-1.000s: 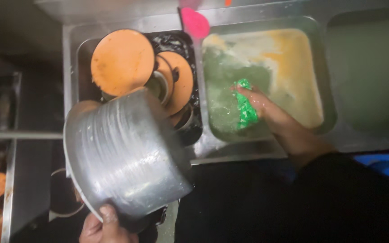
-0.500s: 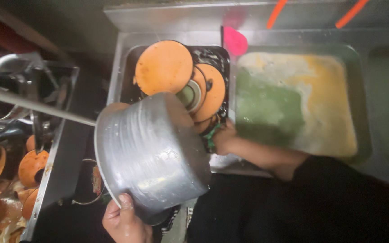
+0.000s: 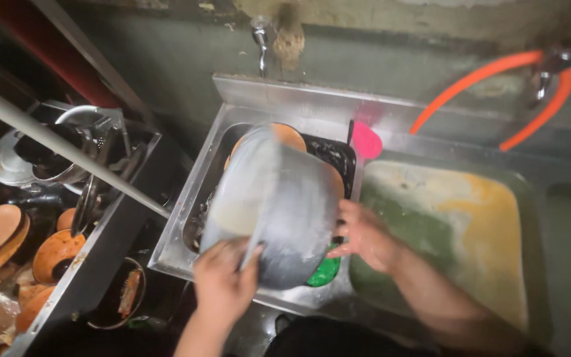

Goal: The person scrubs the inside and outside of a large metal pot using a green sponge in a soapy sink, then rinses it under a running faucet.

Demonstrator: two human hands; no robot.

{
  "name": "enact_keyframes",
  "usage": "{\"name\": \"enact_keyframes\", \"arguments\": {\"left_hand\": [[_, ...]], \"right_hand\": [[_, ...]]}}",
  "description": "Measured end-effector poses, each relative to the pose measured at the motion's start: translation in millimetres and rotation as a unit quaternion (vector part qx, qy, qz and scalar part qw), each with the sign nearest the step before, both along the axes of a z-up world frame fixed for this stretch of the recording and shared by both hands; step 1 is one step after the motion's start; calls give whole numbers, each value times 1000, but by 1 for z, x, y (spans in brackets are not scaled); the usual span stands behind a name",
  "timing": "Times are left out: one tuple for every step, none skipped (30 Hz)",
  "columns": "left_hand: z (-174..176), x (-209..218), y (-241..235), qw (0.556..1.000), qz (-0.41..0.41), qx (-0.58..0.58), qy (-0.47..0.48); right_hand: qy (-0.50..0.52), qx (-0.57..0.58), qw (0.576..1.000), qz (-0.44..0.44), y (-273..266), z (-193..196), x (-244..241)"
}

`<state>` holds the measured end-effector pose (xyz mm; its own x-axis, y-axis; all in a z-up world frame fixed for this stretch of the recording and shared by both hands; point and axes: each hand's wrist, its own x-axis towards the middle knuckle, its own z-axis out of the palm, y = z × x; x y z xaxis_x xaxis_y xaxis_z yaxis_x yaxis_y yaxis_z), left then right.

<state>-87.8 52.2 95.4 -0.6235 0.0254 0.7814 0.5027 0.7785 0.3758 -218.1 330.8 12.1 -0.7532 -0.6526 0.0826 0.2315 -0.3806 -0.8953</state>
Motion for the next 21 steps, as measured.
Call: {"name": "enact_keyframes", "arguments": {"left_hand": [[5, -19, 5, 997, -35, -65, 9], [7, -40, 10, 989, -69, -131, 17], [5, -60, 13, 981, -94, -167, 24], [-1, -79, 16, 972, -119, -203, 29], [-7, -100, 18, 968, -124, -216, 35], [-15, -122, 15, 964, -128, -229, 41], [-23, -147, 11, 964, -135, -227, 44], [-33, -173, 4, 953, -125, -273, 38], [-48, -190, -3, 941, -118, -317, 26], [-64, -203, -12, 941, -128, -313, 23], [-74, -221, -18, 936, -127, -327, 13], [-81, -236, -25, 931, -127, -342, 2], [-90, -244, -29, 933, -136, -333, 2], [-98, -247, -32, 934, -162, -317, -9], [-107, -242, -35, 935, -184, -301, -25], [-113, -236, -34, 937, -190, -292, -30], [-113, -234, -35, 933, -186, -306, -45], [-109, -233, -38, 928, -182, -319, -60], [-104, -233, -43, 927, -190, -319, -59], [-98, -231, -47, 923, -192, -319, -101], [-92, -230, -50, 917, -192, -319, -141]], "right_hand": [[3, 2, 1000, 5, -6, 2, -8], [-51, -39, 998, -13, -16, 2, -22], [-110, -85, 990, -34, -23, -4, -35], [-113, -87, 989, -33, -28, -12, -50], [-148, -137, 979, -41, -37, -19, -73], [-181, -186, 965, -48, -48, -27, -97], [-179, -186, 965, -56, -57, -37, -121], [-172, -161, 969, -68, -70, -47, -145], [-172, -136, 972, -83, -78, -65, -158], [-177, -134, 971, -92, -83, -83, -167], [-183, -84, 972, -124, -85, -94, -181], [-190, -35, 969, -157, -89, -101, -195], [-194, 79, 953, -219, -85, -104, -206], [-196, 192, 921, -276, -74, -100, -212], [-142, 185, 902, -363, -64, -90, -215], [-85, 177, 873, -447, -57, -70, -217], [41, 225, 820, -524, -46, -39, -210], [155, 83, 811, -558, -57, -3, -214], [191, 115, 812, -540, -63, 37, -213], [234, 108, 829, -496, -83, 78, -222], [305, 205, 785, -499, -106, 112, -224]]}}
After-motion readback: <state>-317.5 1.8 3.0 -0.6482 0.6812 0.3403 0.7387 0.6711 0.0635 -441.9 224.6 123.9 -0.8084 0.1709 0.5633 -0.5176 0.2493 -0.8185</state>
